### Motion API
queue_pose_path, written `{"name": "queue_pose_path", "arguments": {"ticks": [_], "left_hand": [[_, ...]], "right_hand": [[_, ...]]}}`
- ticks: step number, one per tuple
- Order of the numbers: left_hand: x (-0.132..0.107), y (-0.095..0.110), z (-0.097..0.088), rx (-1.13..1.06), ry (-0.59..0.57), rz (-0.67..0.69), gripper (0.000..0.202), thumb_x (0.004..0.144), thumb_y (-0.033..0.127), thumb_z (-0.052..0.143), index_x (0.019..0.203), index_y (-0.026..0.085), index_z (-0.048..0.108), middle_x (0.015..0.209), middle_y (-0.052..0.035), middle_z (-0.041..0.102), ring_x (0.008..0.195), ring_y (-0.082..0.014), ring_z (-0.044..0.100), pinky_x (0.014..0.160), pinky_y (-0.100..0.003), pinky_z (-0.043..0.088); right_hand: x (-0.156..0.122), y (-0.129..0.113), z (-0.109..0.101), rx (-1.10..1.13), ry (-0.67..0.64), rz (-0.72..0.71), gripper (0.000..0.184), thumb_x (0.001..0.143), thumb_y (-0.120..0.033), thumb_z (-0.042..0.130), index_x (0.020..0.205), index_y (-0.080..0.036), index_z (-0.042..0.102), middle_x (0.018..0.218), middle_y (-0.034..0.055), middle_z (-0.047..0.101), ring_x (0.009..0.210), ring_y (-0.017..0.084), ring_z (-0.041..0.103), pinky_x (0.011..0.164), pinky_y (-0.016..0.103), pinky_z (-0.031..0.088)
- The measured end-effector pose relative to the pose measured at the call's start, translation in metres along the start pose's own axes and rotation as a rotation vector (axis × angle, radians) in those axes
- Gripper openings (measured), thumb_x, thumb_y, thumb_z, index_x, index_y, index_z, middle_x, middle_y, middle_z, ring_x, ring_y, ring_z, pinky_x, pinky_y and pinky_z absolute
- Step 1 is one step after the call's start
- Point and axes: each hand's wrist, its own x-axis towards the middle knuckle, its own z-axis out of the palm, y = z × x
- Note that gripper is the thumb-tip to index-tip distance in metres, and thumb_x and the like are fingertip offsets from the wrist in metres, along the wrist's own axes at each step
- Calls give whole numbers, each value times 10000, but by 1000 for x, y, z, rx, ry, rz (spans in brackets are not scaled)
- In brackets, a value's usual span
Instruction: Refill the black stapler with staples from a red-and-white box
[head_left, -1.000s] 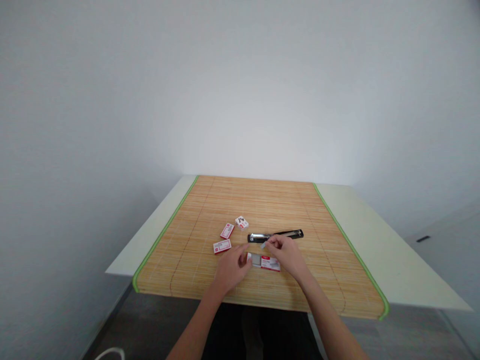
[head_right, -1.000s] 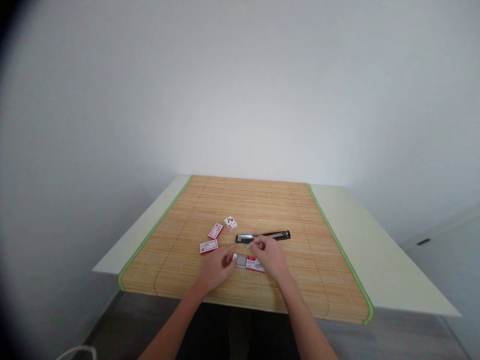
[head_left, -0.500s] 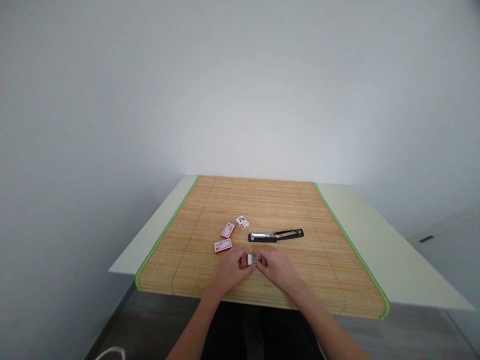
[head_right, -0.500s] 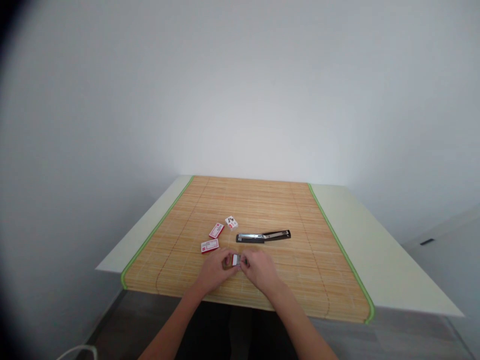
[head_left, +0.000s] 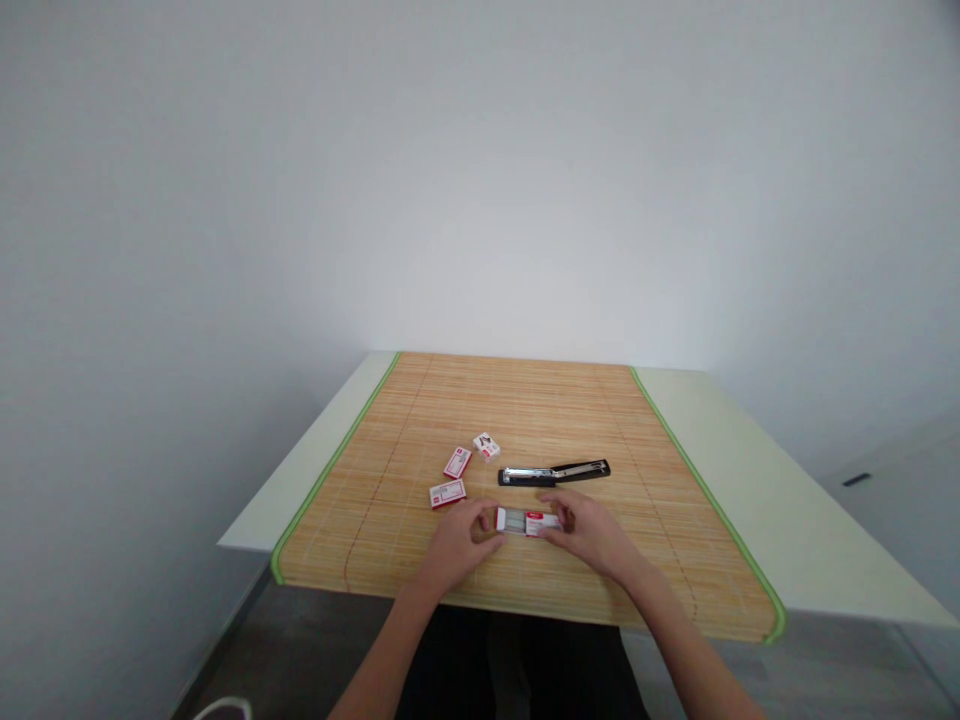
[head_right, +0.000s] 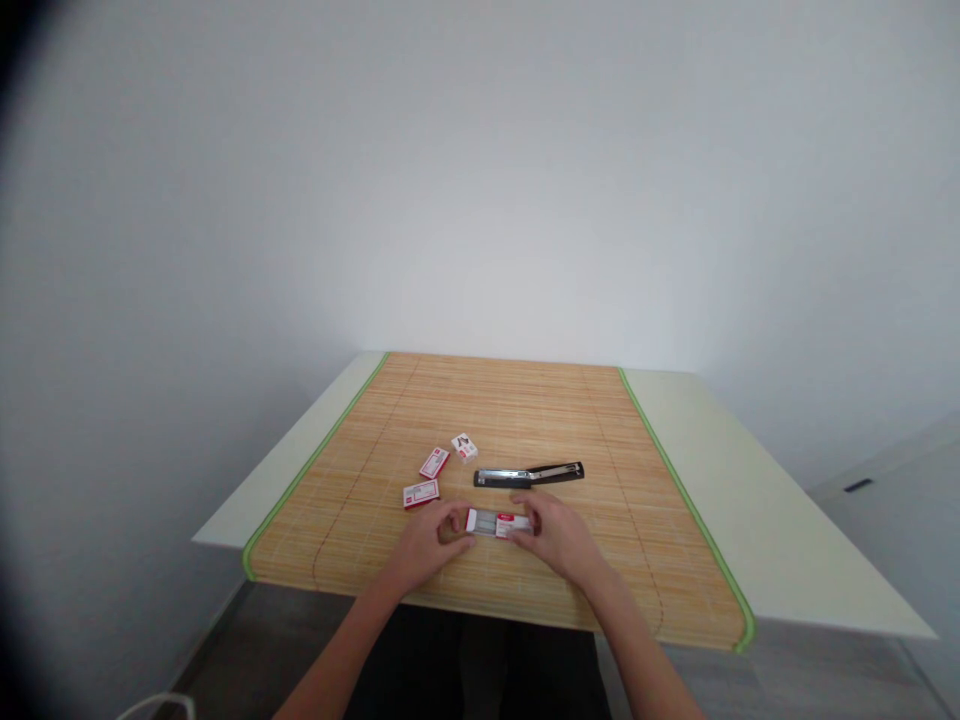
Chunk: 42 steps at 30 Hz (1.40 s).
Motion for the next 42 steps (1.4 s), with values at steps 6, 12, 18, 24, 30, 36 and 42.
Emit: {"name": "queue_pose_path", "arguments": {"ticks": [6, 12, 18, 24, 30, 36, 42], "left_hand": [[3, -5, -5, -37, -73, -27, 322, 831, 336, 757, 1131, 235, 697, 932, -12, 670, 830, -182, 598, 738, -279, 439], [5, -3, -3, 9, -71, -18, 336, 812, 388, 791, 1099, 228, 723, 896, -11, 664, 844, -185, 598, 761, -284, 429], [11, 0, 2, 46, -78, -66, 373, 780, 466, 815, 1065, 234, 754, 825, -5, 667, 778, -181, 583, 696, -276, 400], [19, 3, 3, 80, -129, -106, 449, 747, 532, 822, 1103, 260, 782, 821, -18, 686, 767, -187, 592, 685, -271, 395], [20, 7, 2, 84, -139, -97, 453, 764, 527, 808, 1137, 273, 773, 816, -15, 688, 763, -190, 590, 684, -273, 392], [16, 6, -1, 39, -131, -66, 529, 771, 543, 802, 1230, 288, 732, 844, -14, 689, 804, -200, 596, 708, -279, 405], [25, 2, 4, -14, -31, -182, 593, 956, 532, 569, 1471, 240, 538, 744, 11, 640, 671, -169, 565, 620, -266, 366]], "right_hand": [[-12, 25, -8, 134, -77, 2, 379, 810, -380, 765, 1158, -248, 698, 860, 10, 667, 712, 181, 590, 640, 294, 447], [-10, 21, -4, 112, -38, -76, 263, 845, -358, 748, 1092, -269, 739, 857, 20, 656, 771, 197, 590, 699, 312, 457], [-4, 7, 5, 106, -41, -105, 247, 851, -362, 758, 1078, -267, 746, 832, 22, 648, 799, 213, 588, 722, 318, 453], [-2, 1, 10, 104, -37, -123, 214, 848, -350, 757, 1038, -253, 759, 840, 28, 656, 800, 212, 591, 727, 322, 450], [-2, 2, 12, 112, -19, -114, 250, 837, -362, 766, 1065, -259, 748, 835, 21, 649, 788, 208, 590, 726, 318, 459], [-14, 12, 14, 268, 122, -34, 457, 828, -475, 769, 1221, -259, 679, 916, 29, 653, 784, 206, 591, 727, 332, 490], [-24, 57, 4, 745, 730, 230, 449, 853, -524, 742, 1211, -280, 625, 903, 11, 615, 773, 174, 573, 660, 290, 489]]}}
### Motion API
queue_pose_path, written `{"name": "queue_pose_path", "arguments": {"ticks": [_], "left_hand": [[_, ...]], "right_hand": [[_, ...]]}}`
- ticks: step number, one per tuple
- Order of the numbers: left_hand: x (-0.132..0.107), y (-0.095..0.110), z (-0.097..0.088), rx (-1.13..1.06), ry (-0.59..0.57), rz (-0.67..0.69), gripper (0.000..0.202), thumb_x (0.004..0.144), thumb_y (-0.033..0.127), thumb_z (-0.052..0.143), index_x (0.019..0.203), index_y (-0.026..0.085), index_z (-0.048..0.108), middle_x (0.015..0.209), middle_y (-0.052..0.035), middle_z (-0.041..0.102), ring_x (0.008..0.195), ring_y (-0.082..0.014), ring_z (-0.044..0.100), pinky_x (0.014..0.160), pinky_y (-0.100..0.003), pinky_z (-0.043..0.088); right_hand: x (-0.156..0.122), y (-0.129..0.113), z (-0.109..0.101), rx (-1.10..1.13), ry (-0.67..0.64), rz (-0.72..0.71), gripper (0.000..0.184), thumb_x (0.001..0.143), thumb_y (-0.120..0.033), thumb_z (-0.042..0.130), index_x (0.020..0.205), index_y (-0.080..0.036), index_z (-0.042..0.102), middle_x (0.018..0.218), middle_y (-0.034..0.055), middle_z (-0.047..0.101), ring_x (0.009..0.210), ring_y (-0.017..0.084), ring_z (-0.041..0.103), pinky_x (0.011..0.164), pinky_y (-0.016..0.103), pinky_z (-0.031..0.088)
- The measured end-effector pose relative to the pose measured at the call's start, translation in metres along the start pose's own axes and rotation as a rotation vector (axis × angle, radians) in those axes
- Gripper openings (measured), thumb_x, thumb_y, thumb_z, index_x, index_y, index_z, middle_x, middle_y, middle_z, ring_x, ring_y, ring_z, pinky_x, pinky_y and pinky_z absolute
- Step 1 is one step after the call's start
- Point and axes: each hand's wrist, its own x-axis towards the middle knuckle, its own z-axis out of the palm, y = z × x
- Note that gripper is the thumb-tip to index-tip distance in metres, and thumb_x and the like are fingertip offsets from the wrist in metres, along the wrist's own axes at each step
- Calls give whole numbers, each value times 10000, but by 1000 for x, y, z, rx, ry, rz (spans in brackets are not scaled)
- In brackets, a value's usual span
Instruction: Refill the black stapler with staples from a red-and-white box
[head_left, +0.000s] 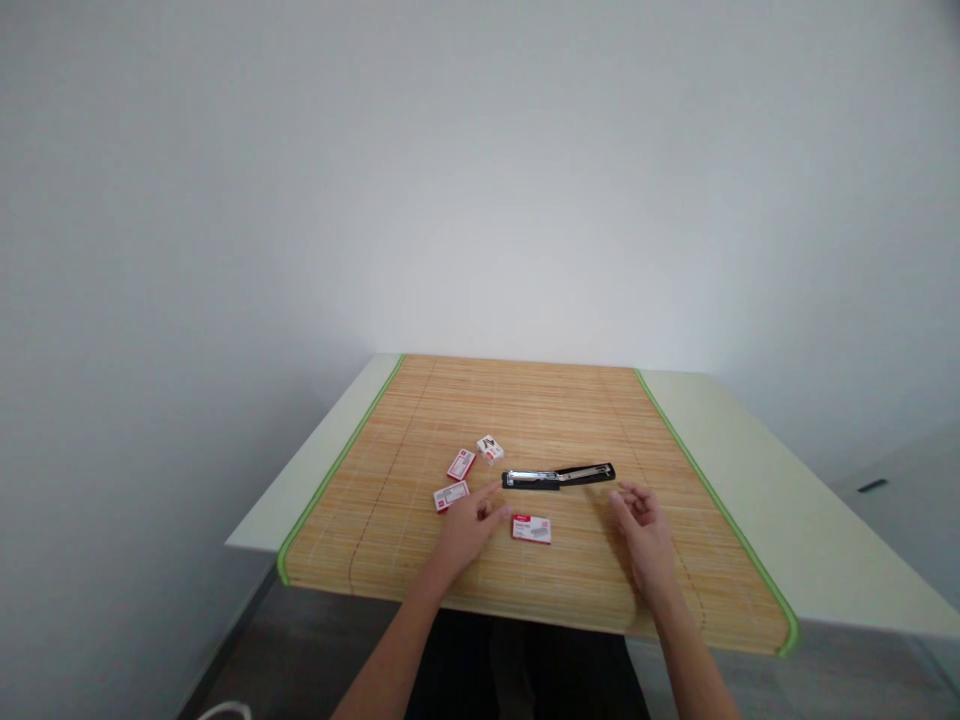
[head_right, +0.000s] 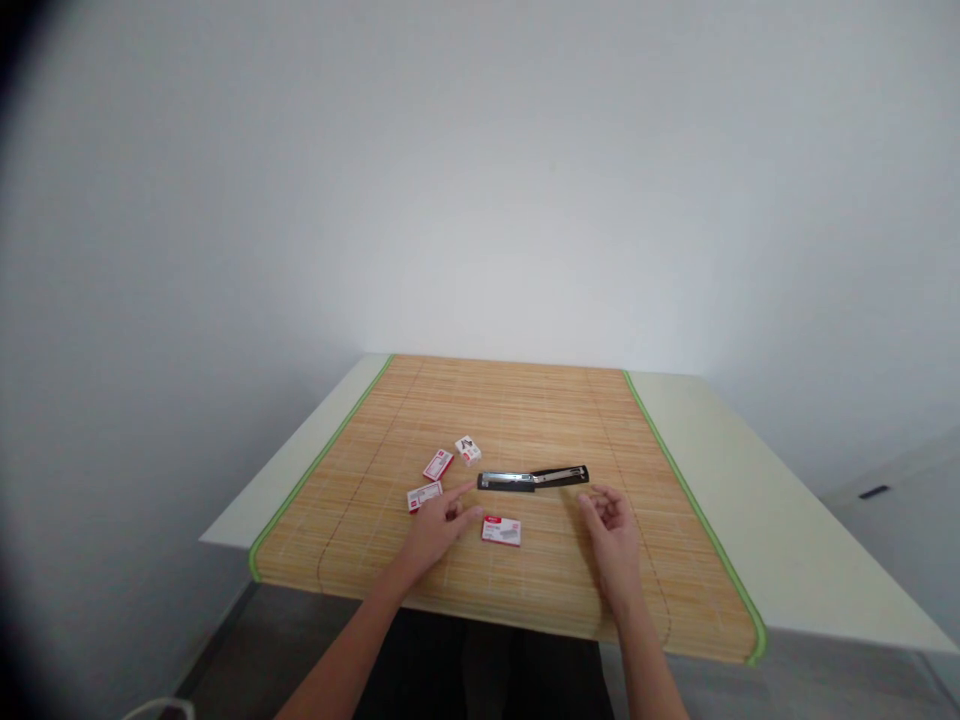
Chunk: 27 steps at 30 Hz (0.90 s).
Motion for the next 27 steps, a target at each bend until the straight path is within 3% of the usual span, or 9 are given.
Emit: {"name": "queue_pose_path", "arguments": {"ticks": [2, 5, 9, 12, 18, 24, 27], "left_hand": [[8, 3, 4, 116, 66, -33, 544, 980, 493, 533, 1464, 246, 549, 706, 6, 633, 663, -181, 572, 622, -278, 340], [21, 8, 13, 260, 105, -80, 533, 966, 463, 565, 1455, 252, 560, 693, -10, 648, 672, -204, 600, 639, -290, 327], [31, 13, 22, 298, 123, -110, 505, 970, 449, 559, 1442, 268, 560, 758, -25, 687, 714, -218, 634, 648, -293, 337], [33, 13, 23, 298, 123, -92, 441, 983, 452, 536, 1387, 288, 602, 779, -19, 688, 717, -209, 630, 636, -287, 323], [29, 10, 19, 273, 77, -44, 427, 967, 447, 579, 1358, 284, 632, 756, 0, 666, 692, -184, 595, 610, -273, 279], [26, 14, 20, 274, 73, -40, 418, 962, 449, 581, 1353, 312, 635, 736, 4, 662, 672, -194, 591, 605, -279, 274], [25, 15, 20, 272, 64, -51, 462, 963, 456, 576, 1395, 295, 607, 723, -1, 655, 651, -195, 584, 607, -278, 281]], "right_hand": [[12, 2, -7, 91, -22, 75, 572, 796, -520, 798, 1289, -312, 595, 921, 2, 616, 687, 144, 536, 562, 263, 449], [29, -4, -11, 152, -192, 182, 691, 751, -505, 837, 1366, -341, 567, 850, -22, 600, 578, 111, 470, 498, 254, 403], [48, -11, -6, 203, -394, 224, 608, 740, -518, 840, 1273, -292, 655, 833, -14, 605, 577, 106, 441, 538, 272, 400], [60, -15, -1, 158, -450, 211, 547, 728, -545, 841, 1162, -242, 703, 808, -6, 607, 582, 106, 413, 535, 262, 349], [72, -43, 24, -152, -611, -29, 452, 807, -554, 776, 1113, -226, 719, 799, -11, 603, 713, 152, 497, 676, 293, 416], [67, -59, 88, -547, -868, -384, 231, 842, -385, 758, 1020, -237, 757, 840, 7, 606, 763, 172, 531, 701, 293, 425], [64, -53, 108, -609, -896, -434, 161, 774, -295, 810, 922, -245, 770, 888, 23, 638, 853, 206, 556, 775, 317, 438]]}}
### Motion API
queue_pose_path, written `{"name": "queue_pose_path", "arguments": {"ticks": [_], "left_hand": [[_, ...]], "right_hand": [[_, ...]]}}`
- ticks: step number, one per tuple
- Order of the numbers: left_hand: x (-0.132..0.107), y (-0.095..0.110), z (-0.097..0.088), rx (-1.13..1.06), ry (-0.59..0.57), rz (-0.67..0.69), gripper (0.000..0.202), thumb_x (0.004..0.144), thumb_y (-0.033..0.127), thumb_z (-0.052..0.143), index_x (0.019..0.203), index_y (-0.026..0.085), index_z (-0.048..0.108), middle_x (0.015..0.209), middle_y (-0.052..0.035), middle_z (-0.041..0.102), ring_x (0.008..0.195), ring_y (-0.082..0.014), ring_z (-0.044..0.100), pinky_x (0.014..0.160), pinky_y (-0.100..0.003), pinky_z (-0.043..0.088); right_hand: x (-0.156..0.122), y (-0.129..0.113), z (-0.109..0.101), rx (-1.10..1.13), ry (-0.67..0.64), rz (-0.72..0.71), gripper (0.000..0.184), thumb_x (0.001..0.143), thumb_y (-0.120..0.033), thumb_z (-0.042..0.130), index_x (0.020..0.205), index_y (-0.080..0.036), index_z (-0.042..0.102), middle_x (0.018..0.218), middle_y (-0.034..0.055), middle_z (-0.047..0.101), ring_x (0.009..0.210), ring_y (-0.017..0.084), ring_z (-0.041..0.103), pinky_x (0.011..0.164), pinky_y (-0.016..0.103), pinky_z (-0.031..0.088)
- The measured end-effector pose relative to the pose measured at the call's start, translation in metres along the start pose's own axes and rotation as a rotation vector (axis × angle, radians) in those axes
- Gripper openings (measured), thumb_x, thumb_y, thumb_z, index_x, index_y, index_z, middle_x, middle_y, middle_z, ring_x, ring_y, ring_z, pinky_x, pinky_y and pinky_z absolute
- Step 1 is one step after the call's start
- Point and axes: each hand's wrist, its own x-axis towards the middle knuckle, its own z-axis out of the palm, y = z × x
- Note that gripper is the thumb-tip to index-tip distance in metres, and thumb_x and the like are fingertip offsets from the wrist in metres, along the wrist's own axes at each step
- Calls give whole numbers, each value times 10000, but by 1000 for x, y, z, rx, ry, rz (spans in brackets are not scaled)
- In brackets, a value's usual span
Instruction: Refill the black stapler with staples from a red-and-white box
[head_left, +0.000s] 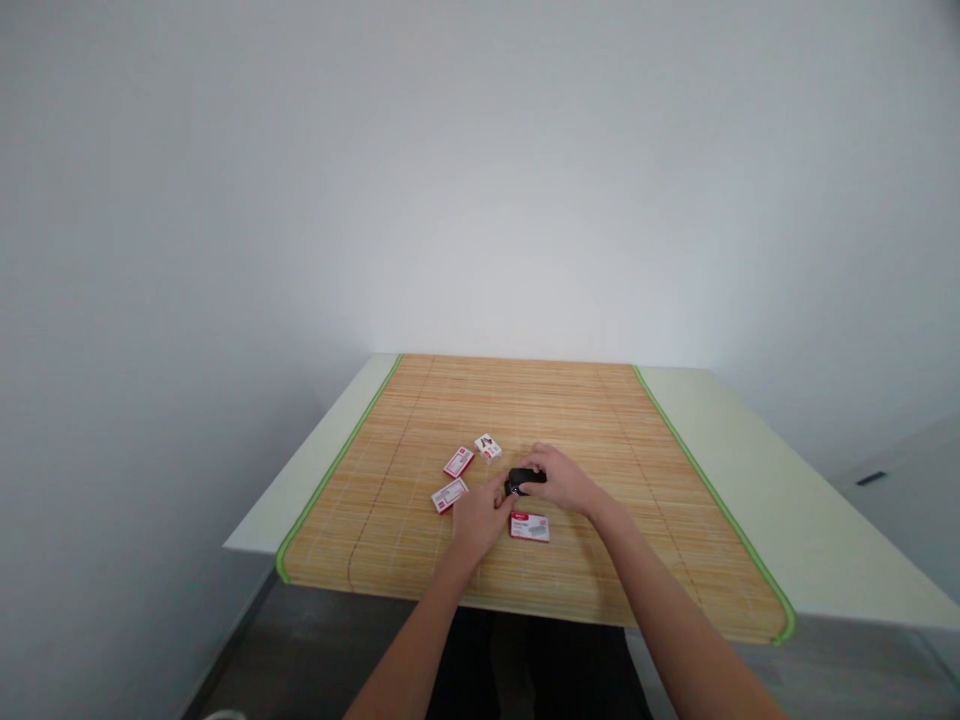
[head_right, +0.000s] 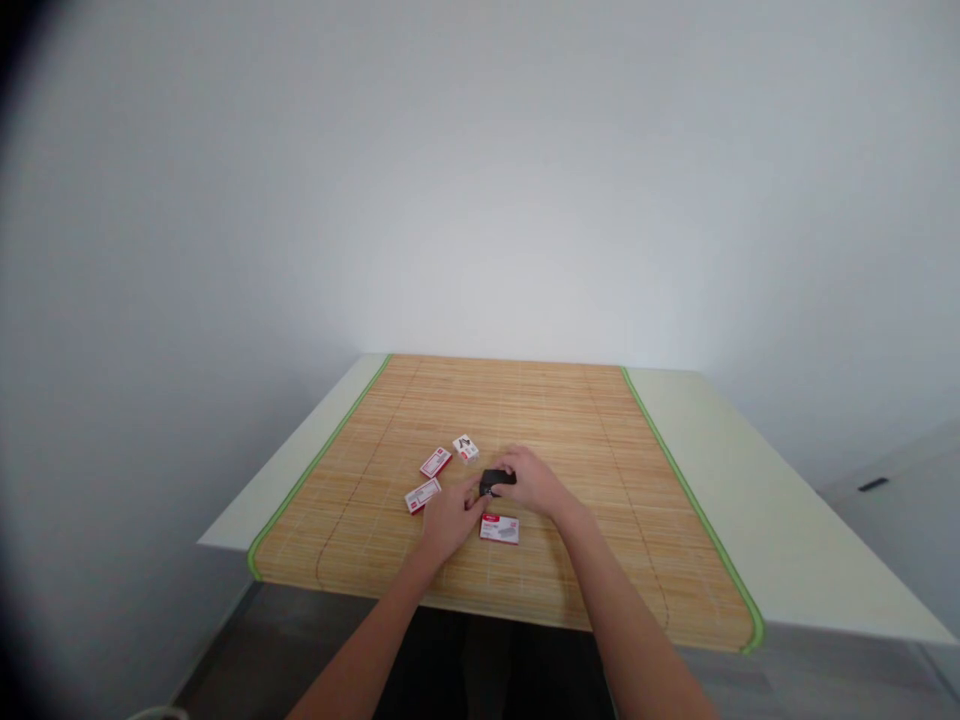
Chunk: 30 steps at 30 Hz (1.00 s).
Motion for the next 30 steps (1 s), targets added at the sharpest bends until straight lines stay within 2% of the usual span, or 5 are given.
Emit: {"name": "queue_pose_path", "arguments": {"ticks": [7, 13, 18, 23, 30], "left_hand": [[0, 2, -2, -20, 8, -19, 474, 962, 441, 576, 1413, 298, 593, 715, 1, 650, 655, -195, 594, 610, -274, 297], [-10, 7, 0, -69, 78, -26, 559, 987, 499, 542, 1484, 246, 500, 731, -5, 644, 674, -199, 607, 640, -288, 353], [-1, -4, -37, 9, 224, 167, 433, 1041, 400, 438, 1445, 283, 542, 1107, -84, 707, 1052, -253, 632, 964, -378, 433], [33, -32, -72, 161, 137, 396, 521, 1014, 377, 507, 1527, 327, 431, 1562, -45, 451, 1413, -252, 405, 1190, -438, 293], [31, -45, -42, 291, 41, 491, 605, 1025, 376, 473, 1598, 341, 281, 1690, -12, 209, 1535, -255, 210, 1244, -472, 185]], "right_hand": [[-21, 22, 4, 1, 61, 33, 432, 807, -404, 796, 1214, -278, 726, 1222, 83, 681, 1165, 295, 561, 1054, 472, 409], [-64, 43, 15, 293, 201, 173, 428, 911, -483, 658, 1284, -274, 678, 1253, 65, 705, 1137, 267, 636, 1043, 480, 471], [-73, 46, 20, 314, 282, 200, 414, 893, -500, 679, 1233, -267, 707, 1215, 69, 722, 1118, 270, 650, 1032, 472, 485], [-68, 45, 22, 298, 288, 241, 424, 873, -517, 684, 1211, -264, 721, 1194, 75, 734, 1080, 283, 657, 987, 489, 513], [-71, 42, 20, 285, 281, 243, 429, 879, -513, 676, 1225, -263, 717, 1205, 77, 734, 1102, 288, 653, 1010, 494, 503]]}}
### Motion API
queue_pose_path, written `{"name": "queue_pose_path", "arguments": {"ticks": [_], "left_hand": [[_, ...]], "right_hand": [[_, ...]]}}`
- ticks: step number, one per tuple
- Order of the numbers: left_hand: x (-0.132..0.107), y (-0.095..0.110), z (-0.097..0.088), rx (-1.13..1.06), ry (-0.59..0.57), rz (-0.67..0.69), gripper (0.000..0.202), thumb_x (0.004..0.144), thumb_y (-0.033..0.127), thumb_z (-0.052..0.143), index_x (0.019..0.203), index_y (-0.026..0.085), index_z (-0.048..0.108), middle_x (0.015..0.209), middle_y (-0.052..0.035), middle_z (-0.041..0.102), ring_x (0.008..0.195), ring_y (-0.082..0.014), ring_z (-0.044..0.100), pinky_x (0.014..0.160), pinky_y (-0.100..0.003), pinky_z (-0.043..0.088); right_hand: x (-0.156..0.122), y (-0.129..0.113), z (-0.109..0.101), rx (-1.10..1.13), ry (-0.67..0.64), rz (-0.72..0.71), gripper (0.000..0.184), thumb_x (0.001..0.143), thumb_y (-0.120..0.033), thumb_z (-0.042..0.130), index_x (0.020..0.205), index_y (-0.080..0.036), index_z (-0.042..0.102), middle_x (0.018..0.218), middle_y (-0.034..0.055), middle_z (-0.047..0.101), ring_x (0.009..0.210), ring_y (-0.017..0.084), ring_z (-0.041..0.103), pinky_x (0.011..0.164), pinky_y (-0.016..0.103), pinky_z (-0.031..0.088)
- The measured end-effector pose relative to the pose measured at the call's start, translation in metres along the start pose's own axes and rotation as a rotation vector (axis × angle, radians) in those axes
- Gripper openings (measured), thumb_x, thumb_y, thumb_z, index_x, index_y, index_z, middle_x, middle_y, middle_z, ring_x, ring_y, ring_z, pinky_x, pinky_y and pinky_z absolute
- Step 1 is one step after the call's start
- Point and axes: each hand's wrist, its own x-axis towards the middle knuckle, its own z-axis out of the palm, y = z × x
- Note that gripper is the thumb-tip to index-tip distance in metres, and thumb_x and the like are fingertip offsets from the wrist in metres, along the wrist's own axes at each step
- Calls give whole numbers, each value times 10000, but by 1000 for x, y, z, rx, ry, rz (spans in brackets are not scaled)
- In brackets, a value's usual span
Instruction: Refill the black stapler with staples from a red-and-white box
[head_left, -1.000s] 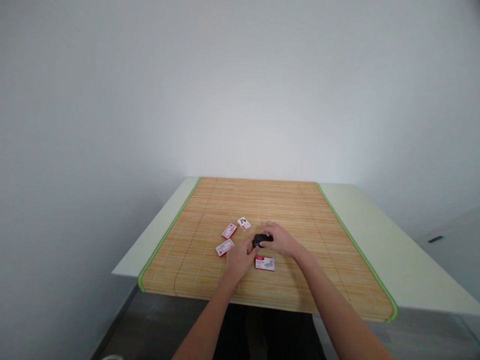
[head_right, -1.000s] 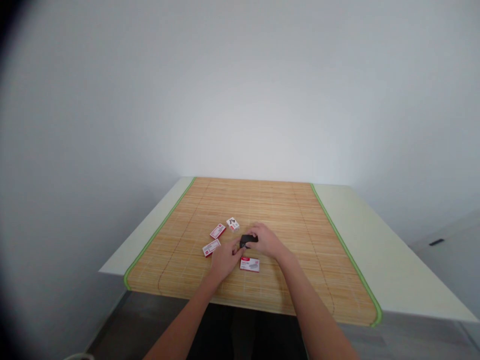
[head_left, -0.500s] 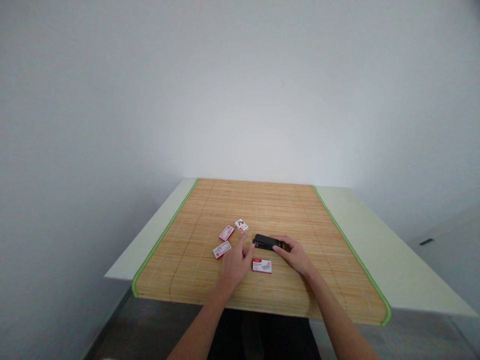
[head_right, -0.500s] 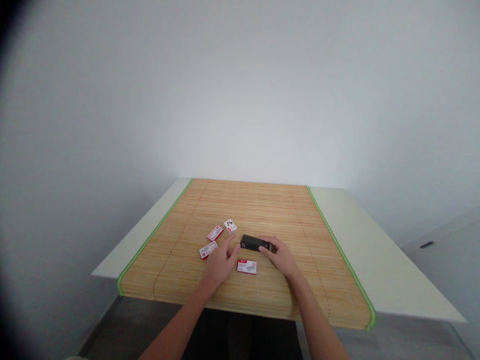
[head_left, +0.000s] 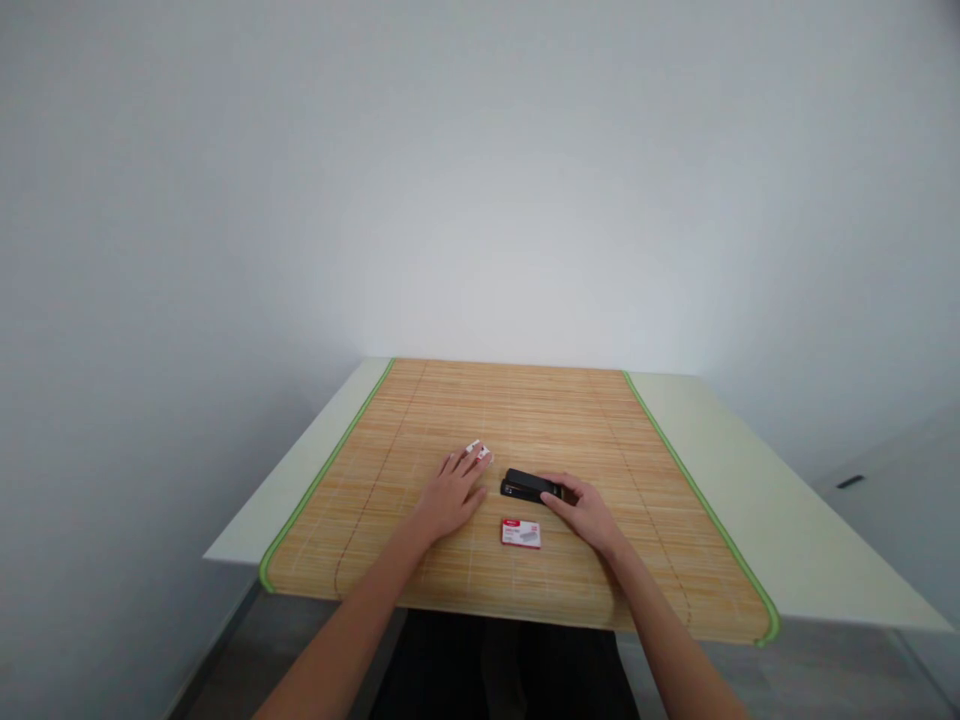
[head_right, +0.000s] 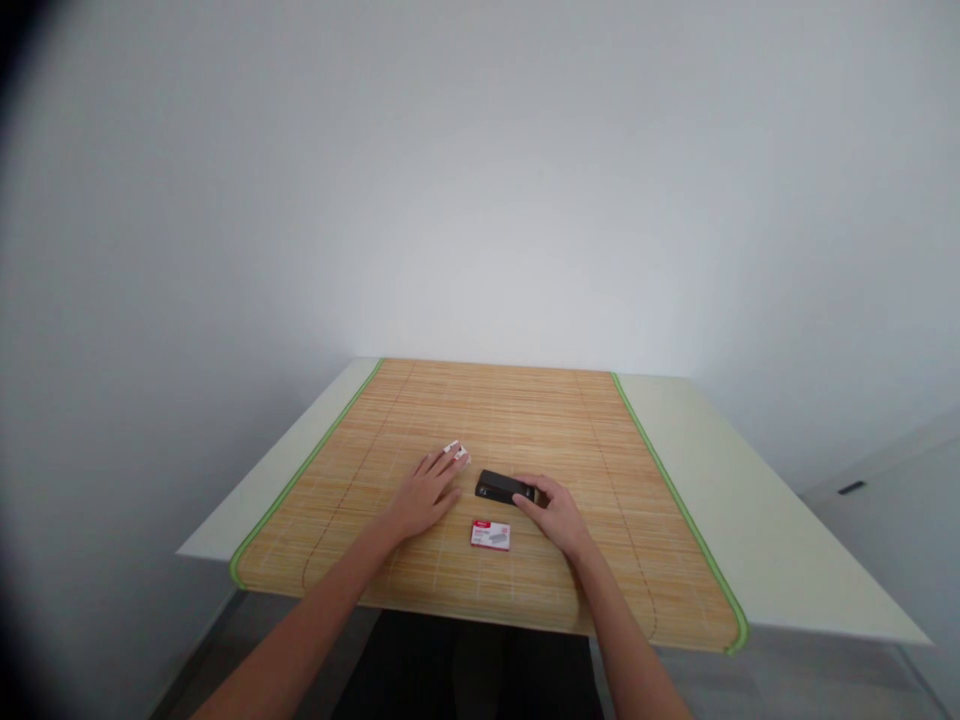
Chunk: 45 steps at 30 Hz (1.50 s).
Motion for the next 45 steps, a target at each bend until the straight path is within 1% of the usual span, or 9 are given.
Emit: {"name": "queue_pose_path", "arguments": {"ticks": [4, 12, 16, 25, 35, 39, 41, 43, 45], "left_hand": [[-6, -16, 3, 65, 30, -54, 551, 1056, 319, 370, 1594, 383, 273, 1690, 24, 207, 1525, -240, 241, 1234, -457, 198], [-32, -116, -28, 195, 135, -355, 525, 1066, 374, 307, 1590, 359, 298, 1661, -6, 300, 1495, -270, 293, 1184, -483, 272], [-39, -130, -31, 241, 115, -421, 532, 1062, 412, 305, 1592, 367, 290, 1676, -2, 256, 1492, -281, 297, 1175, -493, 282], [-32, -75, -13, 190, 142, -346, 527, 1065, 379, 310, 1589, 406, 270, 1686, 41, 218, 1491, -268, 292, 1184, -489, 284], [-26, -64, -35, 105, 181, -393, 495, 1035, 400, 434, 1528, 366, 410, 1635, -42, 342, 1500, -344, 265, 1192, -659, 167], [-23, 0, -45, -36, 218, -216, 456, 1031, 359, 470, 1473, 247, 501, 1482, -125, 522, 1393, -312, 422, 1190, -583, 273], [-24, 49, -35, -95, 143, -62, 381, 1021, 337, 516, 1394, 297, 579, 1357, -65, 626, 1263, -225, 545, 1130, -425, 408], [-27, 91, -18, -200, -1, 199, 343, 997, 283, 564, 1334, 294, 629, 1347, -49, 633, 1230, -209, 561, 1087, -386, 445], [-30, 113, -3, -232, -65, 286, 301, 982, 217, 580, 1256, 298, 677, 1324, -24, 650, 1242, -215, 546, 1079, -397, 444]], "right_hand": [[0, -1, 0, 32, -4, 0, 422, 879, -512, 678, 1222, -269, 716, 1229, 70, 728, 1133, 282, 649, 1036, 493, 489], [1, 2, 1, 12, 2, 7, 429, 880, -514, 679, 1223, -260, 718, 1195, 73, 739, 1073, 276, 671, 991, 479, 520], [1, 1, 0, 19, 9, -23, 413, 882, -507, 685, 1213, -265, 728, 1189, 75, 742, 1093, 284, 671, 1004, 472, 514], [0, -2, 1, 32, 19, -16, 397, 878, -494, 688, 1206, -275, 736, 1201, 71, 745, 1099, 290, 680, 1006, 481, 523], [0, 0, 2, 58, 19, -15, 398, 877, -486, 694, 1211, -274, 733, 1224, 73, 738, 1140, 287, 673, 1037, 488, 507], [1, 2, 2, 78, 18, -13, 395, 869, -489, 699, 1199, -276, 738, 1207, 69, 746, 1125, 289, 682, 1033, 492, 512], [1, 3, 2, 77, 21, -10, 398, 870, -492, 701, 1202, -275, 736, 1204, 69, 747, 1121, 289, 684, 1034, 492, 512], [0, 3, 2, 67, 24, -12, 402, 871, -490, 706, 1210, -276, 731, 1214, 69, 743, 1134, 288, 678, 1045, 487, 506], [0, 4, 2, 60, 25, -12, 403, 872, -492, 708, 1215, -281, 727, 1223, 66, 740, 1150, 285, 672, 1059, 486, 499]]}}
